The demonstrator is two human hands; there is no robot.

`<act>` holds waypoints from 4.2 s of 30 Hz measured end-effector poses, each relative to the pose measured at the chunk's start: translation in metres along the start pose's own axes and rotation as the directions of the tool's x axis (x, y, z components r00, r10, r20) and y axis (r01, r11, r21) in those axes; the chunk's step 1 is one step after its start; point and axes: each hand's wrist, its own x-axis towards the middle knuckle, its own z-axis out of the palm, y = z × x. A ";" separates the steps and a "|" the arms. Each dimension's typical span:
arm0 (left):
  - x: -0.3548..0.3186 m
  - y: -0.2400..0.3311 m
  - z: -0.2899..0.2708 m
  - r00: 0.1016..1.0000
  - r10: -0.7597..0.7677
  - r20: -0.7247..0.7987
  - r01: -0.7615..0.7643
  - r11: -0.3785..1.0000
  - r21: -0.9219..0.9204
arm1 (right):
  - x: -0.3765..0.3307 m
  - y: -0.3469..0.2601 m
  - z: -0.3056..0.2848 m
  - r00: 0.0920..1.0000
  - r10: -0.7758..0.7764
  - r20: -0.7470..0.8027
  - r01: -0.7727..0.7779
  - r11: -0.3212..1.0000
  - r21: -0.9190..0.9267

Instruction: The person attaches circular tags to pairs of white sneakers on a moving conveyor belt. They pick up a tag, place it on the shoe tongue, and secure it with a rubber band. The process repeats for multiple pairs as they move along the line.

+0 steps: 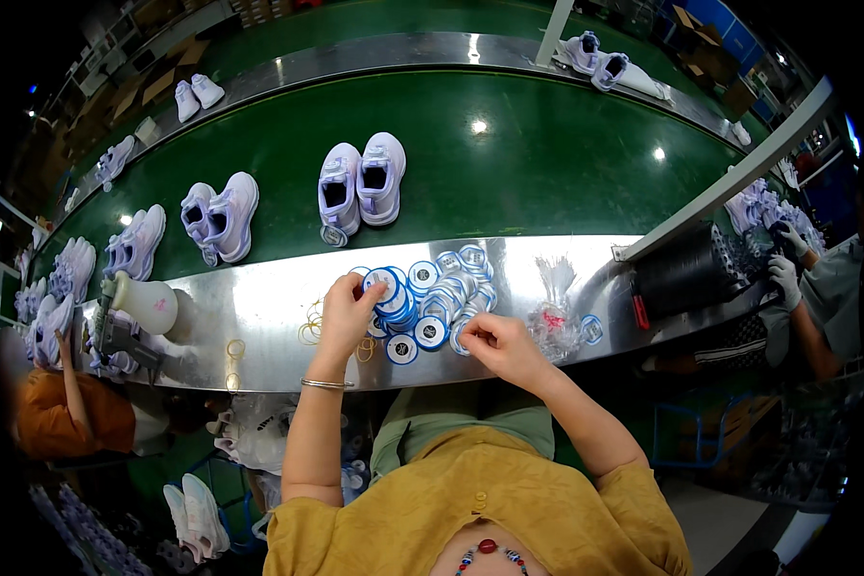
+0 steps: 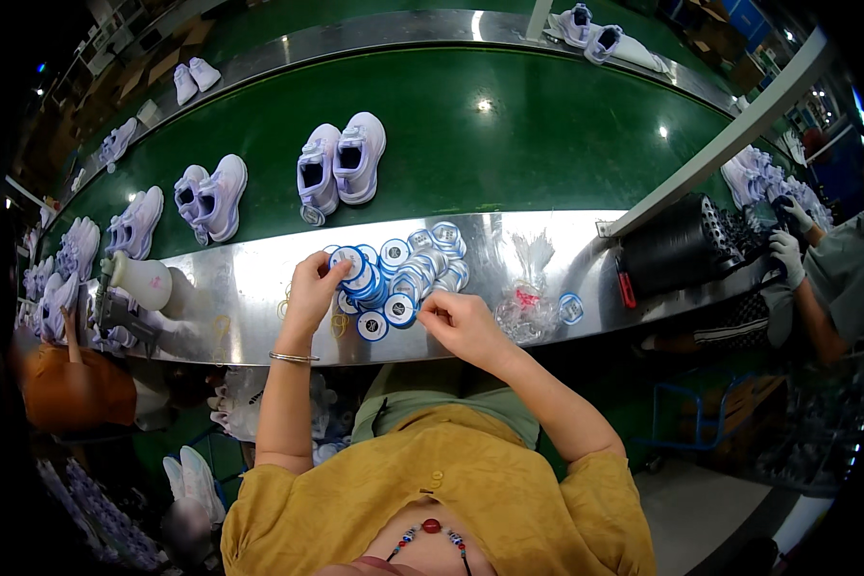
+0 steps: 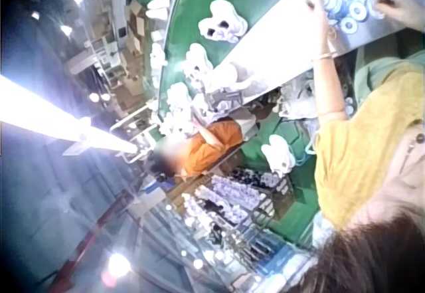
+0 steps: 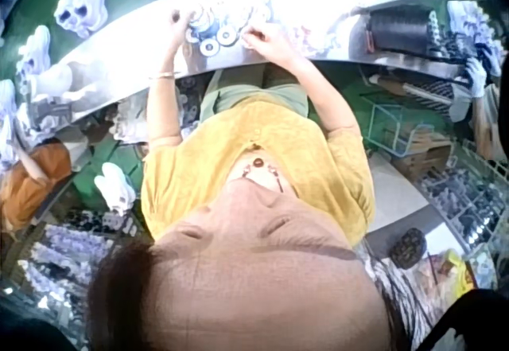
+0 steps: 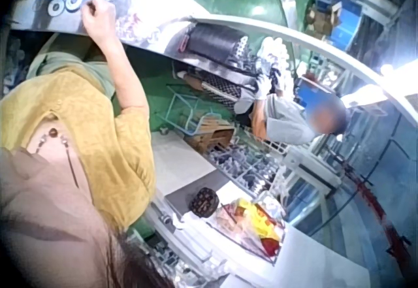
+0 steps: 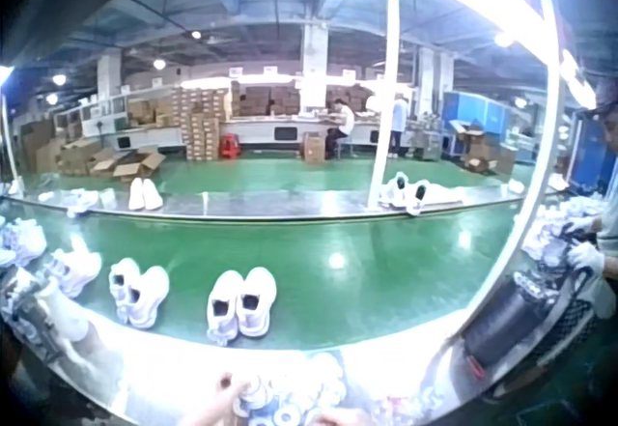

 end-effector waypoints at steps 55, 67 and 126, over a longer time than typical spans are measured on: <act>-0.035 0.064 0.098 0.421 0.893 -0.158 -0.751 0.441 0.492 | 0.029 -0.004 -0.051 0.950 -0.108 -0.293 0.118 0.993 0.014; -0.040 0.085 0.118 0.324 0.946 -0.003 -0.839 0.289 0.462 | 0.018 0.005 -0.075 0.892 -0.362 -0.272 0.256 0.899 -0.356; 0.164 0.220 0.192 0.800 0.481 0.358 -0.377 0.868 -0.324 | 0.213 0.111 -0.336 0.918 -0.041 -0.393 -0.086 0.950 -0.299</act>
